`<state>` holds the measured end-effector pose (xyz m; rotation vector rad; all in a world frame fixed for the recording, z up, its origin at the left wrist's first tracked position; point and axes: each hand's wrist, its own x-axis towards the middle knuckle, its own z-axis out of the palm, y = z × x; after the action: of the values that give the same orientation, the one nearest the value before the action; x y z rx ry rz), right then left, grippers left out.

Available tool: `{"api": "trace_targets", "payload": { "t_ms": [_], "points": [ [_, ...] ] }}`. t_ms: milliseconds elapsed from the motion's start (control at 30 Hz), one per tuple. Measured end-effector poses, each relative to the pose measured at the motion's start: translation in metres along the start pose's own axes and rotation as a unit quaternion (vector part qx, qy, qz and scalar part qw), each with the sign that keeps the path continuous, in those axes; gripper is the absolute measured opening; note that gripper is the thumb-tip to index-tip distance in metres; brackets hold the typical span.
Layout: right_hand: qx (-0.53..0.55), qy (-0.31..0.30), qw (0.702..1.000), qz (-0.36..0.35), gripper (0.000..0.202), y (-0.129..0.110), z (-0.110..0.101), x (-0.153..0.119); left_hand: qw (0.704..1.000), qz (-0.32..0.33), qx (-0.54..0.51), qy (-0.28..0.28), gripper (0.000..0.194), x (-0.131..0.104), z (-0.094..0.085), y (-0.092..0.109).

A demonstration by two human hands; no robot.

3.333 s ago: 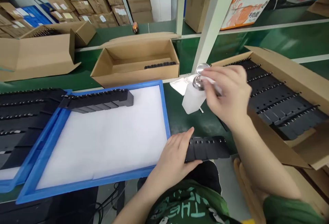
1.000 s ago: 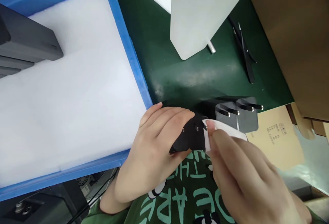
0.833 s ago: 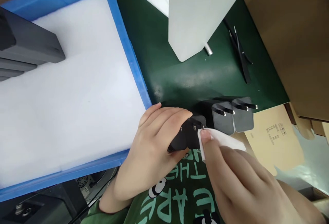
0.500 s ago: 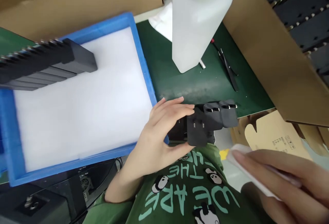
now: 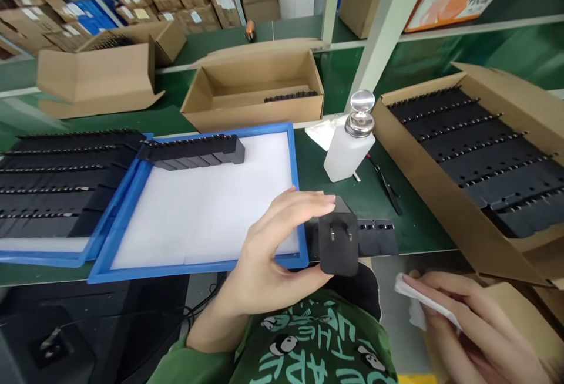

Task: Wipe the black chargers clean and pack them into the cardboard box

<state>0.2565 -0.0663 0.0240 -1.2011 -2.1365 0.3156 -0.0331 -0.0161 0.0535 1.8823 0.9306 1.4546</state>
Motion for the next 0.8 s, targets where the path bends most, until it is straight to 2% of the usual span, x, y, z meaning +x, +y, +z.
{"api": "trace_targets", "payload": {
  "t_ms": [100,300,600,700,800],
  "points": [
    [0.014,-0.028,0.999,-0.036,0.039,0.005,0.001,0.001,1.000,0.012,0.005,0.008,0.068,-0.002,-0.005,0.003],
    [0.037,-0.023,0.995,-0.088,0.038,0.003,0.007,0.012,1.000,0.006,0.008,0.007,0.068,-0.008,-0.010,0.006],
    [0.070,0.019,0.997,-0.008,0.043,-0.011,0.012,0.014,0.999,-0.015,-0.026,0.021,0.074,-0.008,-0.005,0.004],
    [0.082,0.001,0.996,-0.037,0.044,-0.009,0.013,0.013,0.999,-0.022,-0.038,0.026,0.075,-0.008,-0.003,0.002],
    [0.085,-0.009,0.996,-0.028,0.042,-0.008,0.013,0.011,0.998,-0.034,-0.043,0.028,0.073,-0.008,-0.002,0.001]
  ]
}}
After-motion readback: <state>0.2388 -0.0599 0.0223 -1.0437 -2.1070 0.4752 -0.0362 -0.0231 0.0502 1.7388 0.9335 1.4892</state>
